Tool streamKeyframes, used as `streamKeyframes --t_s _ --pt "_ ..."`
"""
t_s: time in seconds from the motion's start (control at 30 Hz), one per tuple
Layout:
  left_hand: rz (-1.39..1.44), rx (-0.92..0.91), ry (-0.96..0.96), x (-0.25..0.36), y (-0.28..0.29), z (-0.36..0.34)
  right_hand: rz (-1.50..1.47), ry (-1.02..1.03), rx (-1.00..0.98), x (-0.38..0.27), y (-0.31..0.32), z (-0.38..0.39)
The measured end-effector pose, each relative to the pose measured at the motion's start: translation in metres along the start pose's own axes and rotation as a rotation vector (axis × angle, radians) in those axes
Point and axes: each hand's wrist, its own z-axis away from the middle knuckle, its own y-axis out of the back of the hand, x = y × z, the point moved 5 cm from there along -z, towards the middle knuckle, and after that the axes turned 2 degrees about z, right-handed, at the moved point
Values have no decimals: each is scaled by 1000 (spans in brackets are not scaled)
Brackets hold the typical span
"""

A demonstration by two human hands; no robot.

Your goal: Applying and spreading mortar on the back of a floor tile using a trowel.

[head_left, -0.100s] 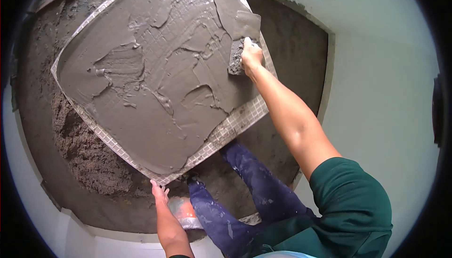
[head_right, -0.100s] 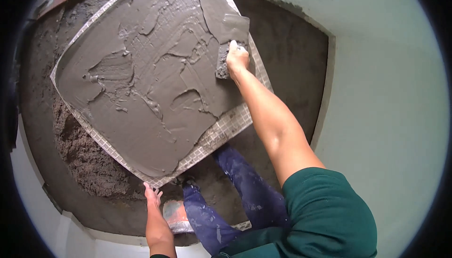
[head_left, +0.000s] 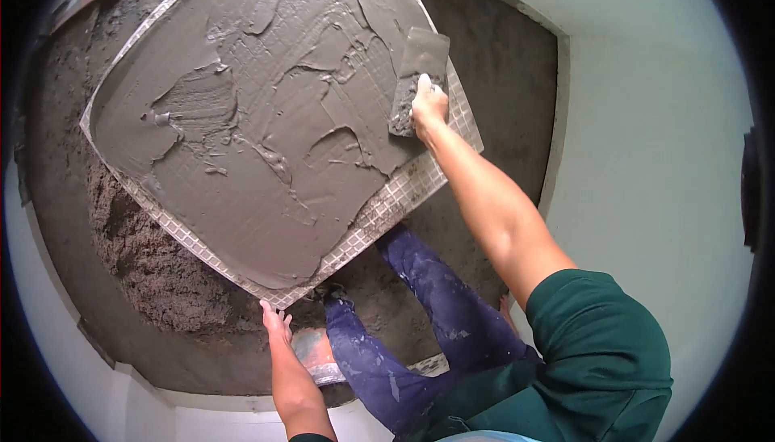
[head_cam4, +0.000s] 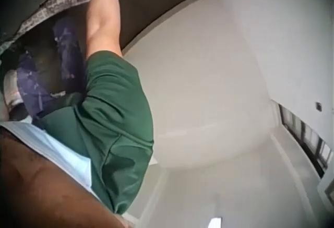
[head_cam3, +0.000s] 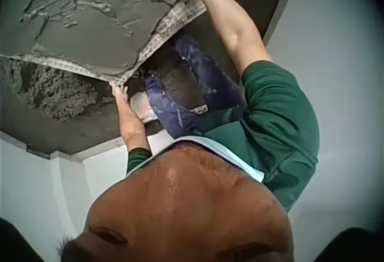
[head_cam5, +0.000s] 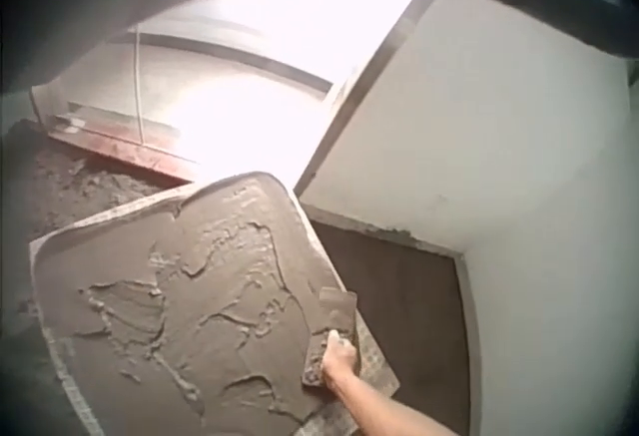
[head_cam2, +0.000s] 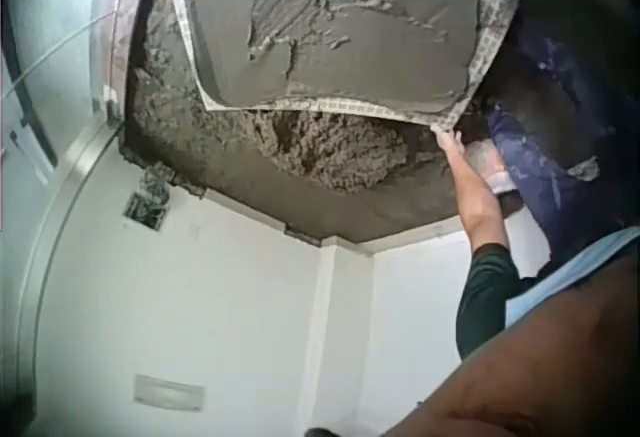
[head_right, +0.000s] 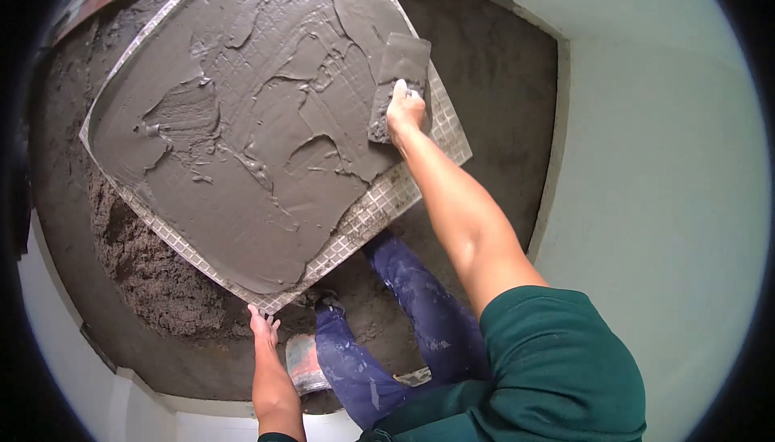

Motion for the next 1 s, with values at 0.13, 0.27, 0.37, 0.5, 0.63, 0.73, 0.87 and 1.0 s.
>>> streamKeyframes --t_s 0.13,0.27,0.37,0.5,0.63,0.73,0.87,1.0 --pt "-98 -68 -56 25 -7 14 -260 -154 134 69 30 8" --pt "-98 -46 -98 29 12 16 -670 -391 -136 102 28 78" --pt "-95 -25 -104 30 12 18 -488 -352 -561 127 28 134" --pt "-79 -159 -139 32 -17 23 -7 304 -795 129 44 121" --pt "1 -124 -174 34 33 15 -103 -2 -925 134 -9 179" --pt "59 -167 -197 31 23 13 282 876 -1143 150 -34 242" --pt "146 -257 -196 23 20 3 462 494 -1264 220 -73 334" --pt "171 -355 -217 23 20 9 782 769 -1258 215 -77 403"
